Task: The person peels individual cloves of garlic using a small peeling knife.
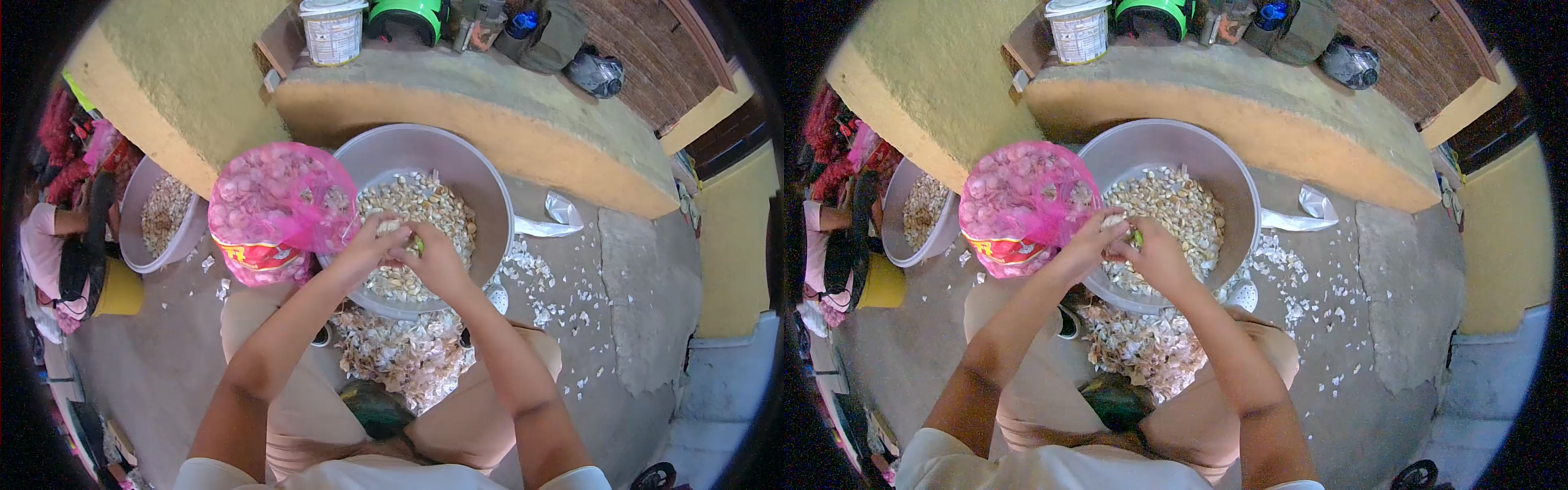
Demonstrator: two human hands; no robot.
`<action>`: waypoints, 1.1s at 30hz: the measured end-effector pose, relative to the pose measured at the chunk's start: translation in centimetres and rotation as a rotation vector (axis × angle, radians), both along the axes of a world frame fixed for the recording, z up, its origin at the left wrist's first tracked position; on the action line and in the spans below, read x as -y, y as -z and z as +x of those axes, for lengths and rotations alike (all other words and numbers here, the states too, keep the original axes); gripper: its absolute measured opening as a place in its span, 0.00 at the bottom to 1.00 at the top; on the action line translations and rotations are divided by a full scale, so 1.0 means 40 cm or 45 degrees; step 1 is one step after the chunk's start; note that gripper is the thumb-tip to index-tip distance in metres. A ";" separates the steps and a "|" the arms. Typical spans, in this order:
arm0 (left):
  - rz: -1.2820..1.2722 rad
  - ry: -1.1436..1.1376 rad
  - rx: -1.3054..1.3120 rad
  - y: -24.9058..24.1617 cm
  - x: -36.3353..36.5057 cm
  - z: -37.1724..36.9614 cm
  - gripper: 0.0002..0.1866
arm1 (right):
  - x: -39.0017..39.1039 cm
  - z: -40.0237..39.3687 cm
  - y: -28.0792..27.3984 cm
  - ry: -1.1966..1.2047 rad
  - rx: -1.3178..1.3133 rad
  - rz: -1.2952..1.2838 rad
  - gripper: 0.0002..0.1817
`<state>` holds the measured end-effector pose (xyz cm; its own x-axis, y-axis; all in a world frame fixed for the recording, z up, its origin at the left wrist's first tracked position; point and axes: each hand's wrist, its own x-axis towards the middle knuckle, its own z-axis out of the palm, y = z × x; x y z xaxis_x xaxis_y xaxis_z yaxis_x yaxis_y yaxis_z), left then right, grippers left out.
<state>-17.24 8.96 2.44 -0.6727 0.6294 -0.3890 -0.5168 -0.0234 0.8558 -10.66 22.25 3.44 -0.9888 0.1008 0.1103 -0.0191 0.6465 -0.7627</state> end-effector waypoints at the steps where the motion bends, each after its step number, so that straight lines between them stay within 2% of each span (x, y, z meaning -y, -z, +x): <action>1: -0.022 -0.034 0.046 0.010 -0.002 -0.010 0.25 | -0.001 -0.003 0.002 0.034 -0.021 -0.054 0.20; 3: -0.064 -0.102 0.130 0.024 -0.006 -0.037 0.29 | -0.010 -0.011 0.000 0.090 0.023 -0.138 0.16; 6: -0.004 -0.047 0.240 0.026 -0.005 -0.060 0.25 | -0.031 -0.007 -0.013 0.164 0.166 -0.193 0.11; 9: -0.147 0.005 0.273 0.020 -0.015 -0.077 0.15 | -0.046 -0.006 -0.028 0.246 0.205 -0.214 0.09; 11: -0.181 -0.016 0.073 0.018 -0.023 -0.064 0.14 | -0.050 -0.004 -0.027 0.289 0.293 -0.303 0.09; 14: -0.274 0.020 -0.164 -0.004 -0.025 -0.046 0.14 | -0.047 0.003 -0.011 0.225 0.143 -0.360 0.08; 15: -0.309 0.046 -0.237 -0.011 -0.024 -0.044 0.14 | -0.045 0.003 -0.024 0.242 0.230 -0.465 0.08; 17: -0.172 -0.017 0.004 0.025 -0.018 -0.062 0.16 | -0.044 0.002 -0.066 0.275 0.400 -0.674 0.09; 20: 0.101 -0.081 0.370 0.012 -0.019 -0.063 0.15 | -0.058 0.002 -0.042 0.199 0.282 -1.076 0.12; 21: 0.199 -0.097 0.498 0.003 -0.019 -0.060 0.15 | -0.059 0.002 -0.044 0.200 0.305 -1.105 0.13; 23: 0.164 -0.091 0.400 0.000 -0.020 -0.063 0.14 | -0.060 -0.005 -0.048 0.191 0.355 -1.166 0.14; 24: 0.143 -0.091 0.352 0.000 -0.017 -0.064 0.14 | -0.064 -0.006 -0.038 0.180 0.271 -0.855 0.15; 26: -0.034 -0.173 -0.049 0.026 -0.024 -0.065 0.15 | -0.075 -0.012 -0.013 0.151 0.094 -0.234 0.17; 27: -0.118 -0.212 -0.249 0.029 -0.030 -0.064 0.16 | -0.071 -0.010 -0.016 0.163 0.028 -0.097 0.17; 29: -0.192 -0.199 -0.356 0.029 -0.031 -0.058 0.15 | -0.059 0.003 -0.028 0.187 -0.103 0.178 0.18; 33: -0.353 -0.048 -0.809 0.028 -0.032 -0.035 0.15 | -0.021 0.008 -0.035 0.201 -0.001 0.530 0.16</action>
